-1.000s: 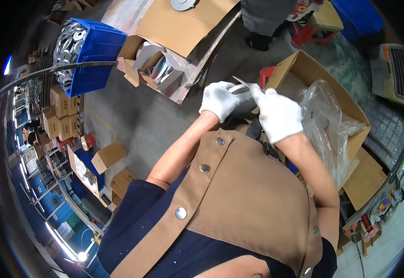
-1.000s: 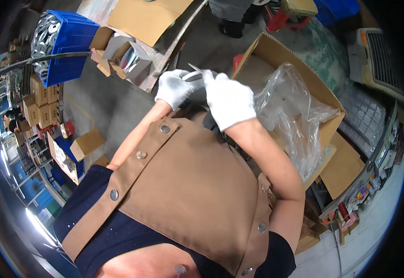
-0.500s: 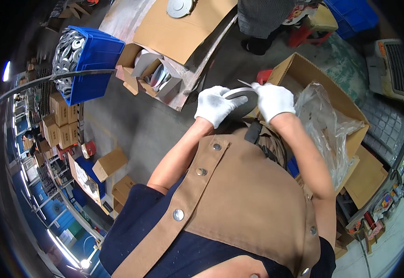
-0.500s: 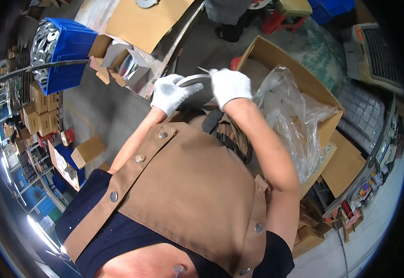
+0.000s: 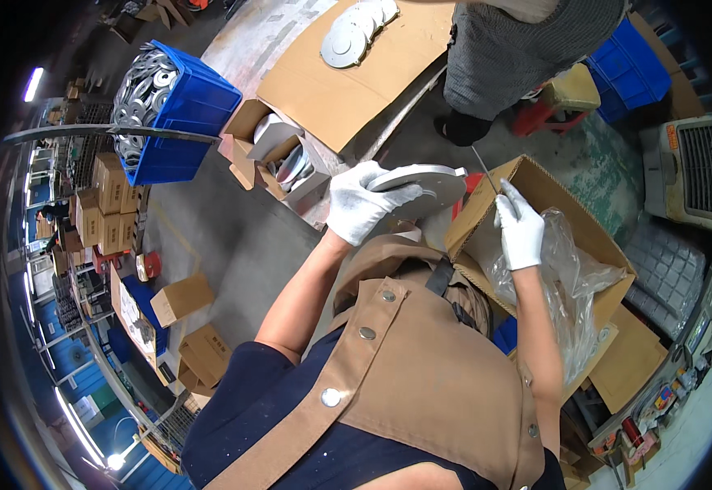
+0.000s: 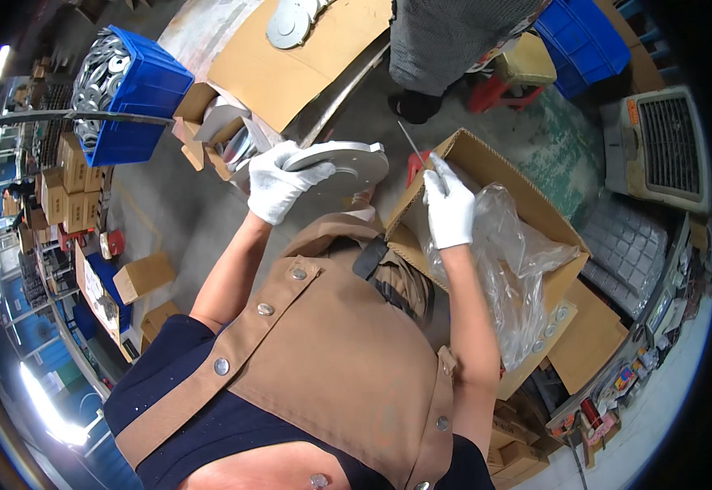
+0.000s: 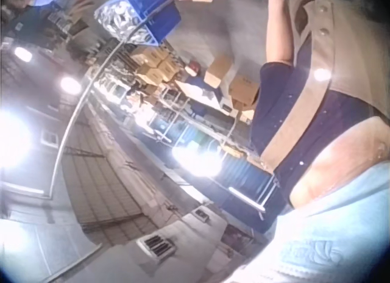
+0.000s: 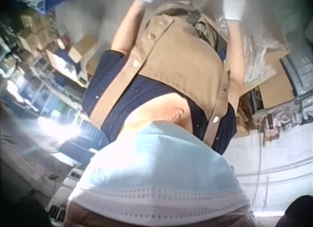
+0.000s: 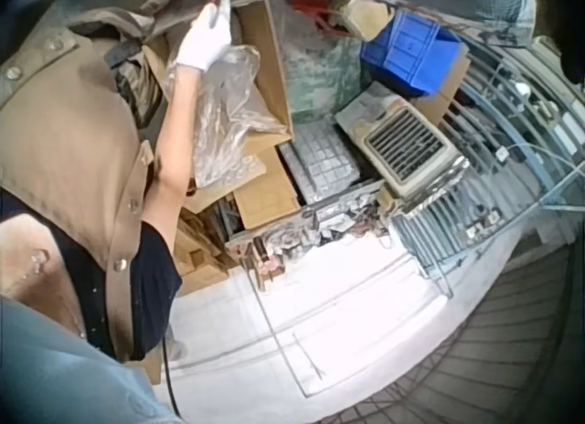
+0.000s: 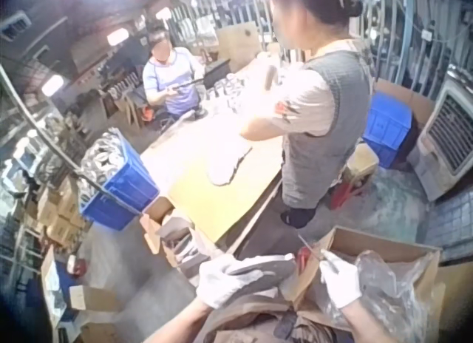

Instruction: The person scrapes the edges of round metal parts with a blade and places them into a lined cardboard box. Afterwards, the person walks over to a desk where a coworker writes on a clipboard.

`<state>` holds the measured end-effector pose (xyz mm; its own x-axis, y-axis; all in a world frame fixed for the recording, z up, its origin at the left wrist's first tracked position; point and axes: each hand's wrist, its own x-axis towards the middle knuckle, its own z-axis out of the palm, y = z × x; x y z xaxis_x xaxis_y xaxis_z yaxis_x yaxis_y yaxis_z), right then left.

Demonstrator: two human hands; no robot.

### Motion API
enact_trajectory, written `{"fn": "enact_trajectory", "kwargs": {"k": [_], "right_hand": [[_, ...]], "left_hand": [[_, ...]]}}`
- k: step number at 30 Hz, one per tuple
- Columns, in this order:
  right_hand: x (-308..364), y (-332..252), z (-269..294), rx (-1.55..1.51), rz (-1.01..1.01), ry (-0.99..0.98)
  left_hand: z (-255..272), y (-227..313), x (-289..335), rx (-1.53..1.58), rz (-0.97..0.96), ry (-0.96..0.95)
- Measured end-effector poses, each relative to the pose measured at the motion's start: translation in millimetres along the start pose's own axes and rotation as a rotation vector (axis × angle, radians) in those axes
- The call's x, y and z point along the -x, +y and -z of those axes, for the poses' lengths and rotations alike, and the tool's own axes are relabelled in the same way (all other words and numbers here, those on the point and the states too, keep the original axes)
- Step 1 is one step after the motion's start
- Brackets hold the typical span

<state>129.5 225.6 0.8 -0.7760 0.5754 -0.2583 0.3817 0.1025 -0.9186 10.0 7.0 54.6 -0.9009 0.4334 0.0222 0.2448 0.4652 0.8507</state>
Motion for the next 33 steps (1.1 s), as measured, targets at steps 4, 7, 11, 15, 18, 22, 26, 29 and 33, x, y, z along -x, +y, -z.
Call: {"fn": "enact_trajectory", "kwargs": {"k": [4, 7, 11, 15, 18, 22, 26, 29, 33], "right_hand": [[1.7, -5.4, 2.9, -0.084, -0.037, 0.028], [-1.3, -7.4, 2.6, -0.112, -0.018, 0.051], [-4.0, -8.0, 0.5, -0.155, 0.056, 0.070], [0.7, -27.5, -4.7, -0.272, -0.087, 0.032], [-1.2, -23.3, -10.0, -0.289, -0.078, 0.007], [-0.2, -10.1, -23.4, -0.372, -0.256, -0.028], [1.0, 2.5, -29.8, -0.383, -0.225, -0.026], [3.2, 1.6, -27.3, -0.386, -0.249, -0.023], [14.3, -15.4, -26.7, -0.417, -0.166, -0.068]], "left_hand": [[-2.5, -3.3, -1.8, -0.037, -0.055, 0.045], [-1.3, -2.4, -5.2, -0.015, -0.086, 0.067], [0.4, -3.4, -5.3, 0.029, -0.050, 0.047], [1.3, 3.2, -6.6, 0.109, 0.105, 0.000], [-7.6, 6.5, -11.0, -0.028, 0.131, -0.010], [-13.1, -4.0, -13.9, -0.247, 0.065, -0.044], [-12.5, -0.5, -11.4, -0.251, 0.069, -0.055], [-9.0, -5.5, -13.9, -0.065, 0.182, -0.070], [-18.3, -80.1, -21.2, -0.232, -0.031, 0.065]]}}
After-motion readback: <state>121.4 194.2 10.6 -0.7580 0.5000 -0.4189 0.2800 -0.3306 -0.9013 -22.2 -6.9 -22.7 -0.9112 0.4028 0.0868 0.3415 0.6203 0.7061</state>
